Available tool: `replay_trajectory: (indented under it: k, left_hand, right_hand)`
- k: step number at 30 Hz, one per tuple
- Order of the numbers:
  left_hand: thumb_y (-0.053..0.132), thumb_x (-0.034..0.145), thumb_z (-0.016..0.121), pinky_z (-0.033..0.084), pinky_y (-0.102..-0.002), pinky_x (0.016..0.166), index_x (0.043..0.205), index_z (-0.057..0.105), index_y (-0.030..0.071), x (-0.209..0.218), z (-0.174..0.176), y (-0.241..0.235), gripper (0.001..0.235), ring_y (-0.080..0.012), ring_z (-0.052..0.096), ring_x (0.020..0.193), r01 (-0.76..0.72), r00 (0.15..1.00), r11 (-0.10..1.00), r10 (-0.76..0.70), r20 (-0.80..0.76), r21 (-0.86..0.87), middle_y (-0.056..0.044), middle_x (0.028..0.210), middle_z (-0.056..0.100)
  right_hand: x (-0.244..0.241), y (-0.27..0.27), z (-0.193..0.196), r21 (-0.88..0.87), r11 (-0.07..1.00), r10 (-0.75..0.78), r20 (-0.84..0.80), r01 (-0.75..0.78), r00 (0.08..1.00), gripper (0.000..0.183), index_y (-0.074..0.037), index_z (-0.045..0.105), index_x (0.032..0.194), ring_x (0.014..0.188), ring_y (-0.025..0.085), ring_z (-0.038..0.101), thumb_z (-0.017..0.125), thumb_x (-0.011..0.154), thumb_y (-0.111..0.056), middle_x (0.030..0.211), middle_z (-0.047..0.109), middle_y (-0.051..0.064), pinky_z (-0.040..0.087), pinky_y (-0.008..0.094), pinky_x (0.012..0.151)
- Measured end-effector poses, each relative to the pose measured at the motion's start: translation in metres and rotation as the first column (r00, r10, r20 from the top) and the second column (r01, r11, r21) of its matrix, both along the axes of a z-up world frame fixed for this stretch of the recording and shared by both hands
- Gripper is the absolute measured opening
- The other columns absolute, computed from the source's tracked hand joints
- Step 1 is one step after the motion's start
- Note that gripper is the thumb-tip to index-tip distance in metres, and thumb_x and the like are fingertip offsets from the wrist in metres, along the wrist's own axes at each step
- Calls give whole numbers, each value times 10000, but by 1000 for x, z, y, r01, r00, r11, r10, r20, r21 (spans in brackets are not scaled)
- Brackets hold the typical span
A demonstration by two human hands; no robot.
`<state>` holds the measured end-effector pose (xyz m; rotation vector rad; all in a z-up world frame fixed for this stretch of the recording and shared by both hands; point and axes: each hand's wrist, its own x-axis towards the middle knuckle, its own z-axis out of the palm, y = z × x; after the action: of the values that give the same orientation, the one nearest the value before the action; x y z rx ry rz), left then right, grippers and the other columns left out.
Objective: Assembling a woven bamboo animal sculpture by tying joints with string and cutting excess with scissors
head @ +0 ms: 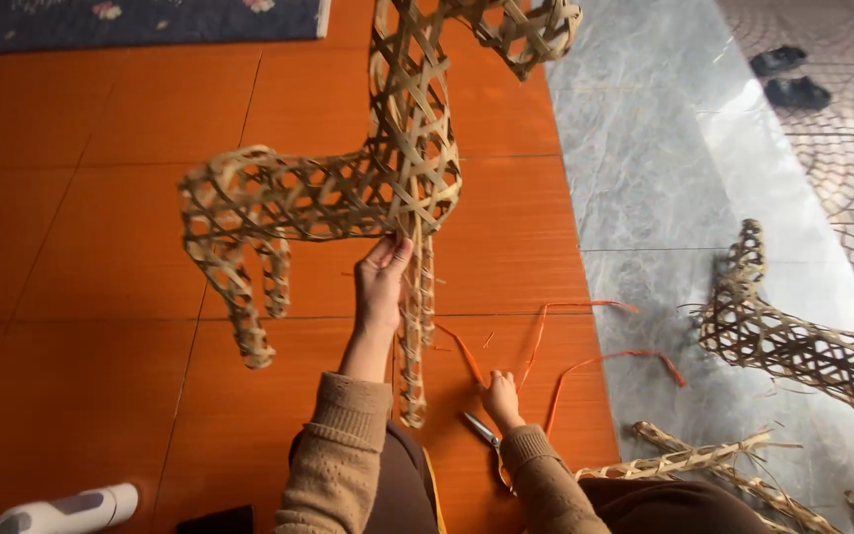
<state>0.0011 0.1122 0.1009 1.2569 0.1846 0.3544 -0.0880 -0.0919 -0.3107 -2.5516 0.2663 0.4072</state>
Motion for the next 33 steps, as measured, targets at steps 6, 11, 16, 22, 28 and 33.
replay_trajectory:
  k: [6,11,16,22,28,33]
  left_hand:
    - [245,911,726,393,-518,1055,1105,721,106,-1,16,35,239,-157,587,1097,-201,980,953,197,41,226,-68,1067,713]
    - [236,920,726,442,-444,997,1072,735,90,8,-6,50,211,-195,624,1032,-248,965,891,260,22,380,-98,1007,702]
    - [235,923,717,450,-452,983,1061,739,91,7,-3,33,201,-218,630,1020,-220,975,911,222,35,349,-108,976,705]
    - [207,914,713,497,-391,941,1045,735,77,-3,8,-7,186,-162,610,1028,-29,1000,994,29,8,104,-86,976,737]
    - [256,893,728,483,-369,939,1029,732,151,-29,2,-75,172,-176,656,945,323,943,929,-333,-25,-179,-65,990,740]
    - [233,893,733,560,-374,819,936,728,172,-39,-2,-107,75,-210,684,895,510,822,748,-570,-17,-424,-56,920,733]
  right_hand:
    - [-4,18,7,-325,945,6,-57,-24,998,340,-98,582,1017,1094,267,533,691,823,-354,1089,484,51,552,442,845]
    - [34,19,-42,313,885,-314,-145,344,939,292,-31,563,966,653,311,625,677,814,-253,780,591,157,531,417,509]
    - [104,-3,159,789,359,-400,-353,499,846,388,-5,585,938,443,140,566,734,832,-348,609,589,105,436,223,342]
    - [119,-47,320,941,332,-242,21,62,970,281,17,629,1028,430,82,444,538,1030,-249,560,439,24,362,200,379]
    - [60,-49,357,709,703,-260,327,-53,909,206,-60,711,996,502,81,474,563,1005,-203,538,487,21,383,189,460]
    - [23,-30,348,875,485,-387,227,-13,894,152,-13,694,965,504,60,496,595,975,-129,572,522,13,404,173,430]
